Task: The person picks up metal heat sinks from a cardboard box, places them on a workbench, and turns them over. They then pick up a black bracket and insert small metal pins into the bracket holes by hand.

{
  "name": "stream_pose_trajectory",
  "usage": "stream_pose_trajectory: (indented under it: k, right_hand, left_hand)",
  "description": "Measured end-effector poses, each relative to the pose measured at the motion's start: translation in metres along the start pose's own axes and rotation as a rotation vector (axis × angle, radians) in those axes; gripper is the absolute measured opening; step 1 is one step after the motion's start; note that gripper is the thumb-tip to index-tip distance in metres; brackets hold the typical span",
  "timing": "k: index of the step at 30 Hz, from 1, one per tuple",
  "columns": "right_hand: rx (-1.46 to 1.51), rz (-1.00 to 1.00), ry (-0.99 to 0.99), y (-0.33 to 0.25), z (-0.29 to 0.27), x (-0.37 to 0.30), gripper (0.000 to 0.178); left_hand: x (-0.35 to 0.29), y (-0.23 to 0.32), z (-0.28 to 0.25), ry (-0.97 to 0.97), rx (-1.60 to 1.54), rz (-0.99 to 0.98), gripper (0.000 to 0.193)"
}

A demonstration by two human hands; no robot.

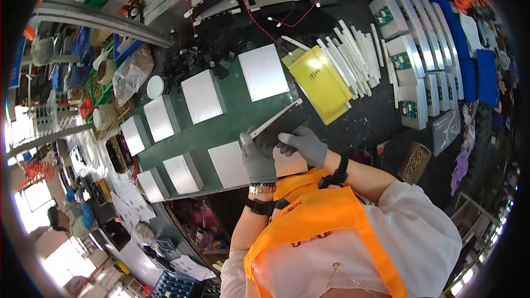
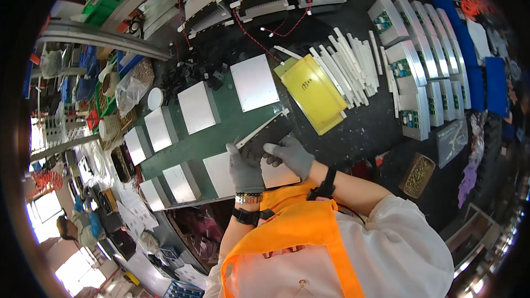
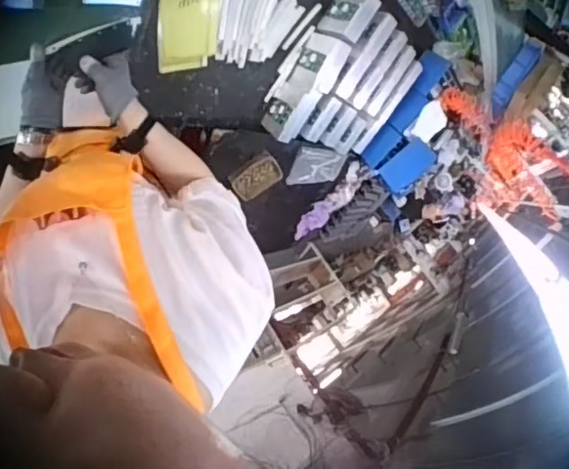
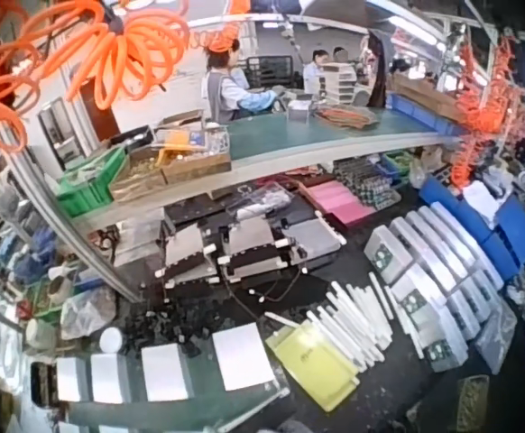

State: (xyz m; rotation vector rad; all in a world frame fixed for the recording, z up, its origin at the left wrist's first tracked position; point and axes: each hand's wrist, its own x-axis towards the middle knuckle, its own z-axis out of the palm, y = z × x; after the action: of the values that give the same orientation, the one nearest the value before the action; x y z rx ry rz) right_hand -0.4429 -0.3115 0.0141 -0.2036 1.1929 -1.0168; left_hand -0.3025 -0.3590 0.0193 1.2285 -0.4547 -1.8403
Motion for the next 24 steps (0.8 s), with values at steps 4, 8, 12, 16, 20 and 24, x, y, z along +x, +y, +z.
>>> stream_pose_trajectory:
  k: [4, 8, 12, 16, 20, 24]
  right_hand:
    - [0.005, -0.042, 0.04, 0.021, 0.012, 0.005, 0.029]
    - [0.099, -0.028, 0.06, 0.044, 0.038, 0.015, 0.029]
    - [0.071, -0.019, 0.079, 0.048, 0.075, 0.015, 0.029]
    - [0.089, -0.052, 0.082, 0.055, 0.111, 0.013, 0.029]
    - [0.099, -0.059, 0.128, 0.068, 0.138, 0.016, 0.029]
    - [0.138, -0.095, 0.147, 0.069, 0.166, 0.007, 0.028]
  left_hand:
    - [-0.002, 0.006, -0.002, -0.004, -0.016, 0.004, 0.059]
    - [0.0, 0.018, -0.026, -0.117, -0.003, -0.051, 0.058]
    - [-0.004, 0.047, -0.043, -0.079, -0.039, -0.116, 0.058]
    - [-0.001, 0.07, -0.074, -0.11, -0.063, -0.124, 0.057]
    - [0.006, 0.084, -0.107, -0.199, -0.04, -0.105, 0.064]
    - [0.003, 0.102, -0.125, -0.275, -0.017, -0.136, 0.057]
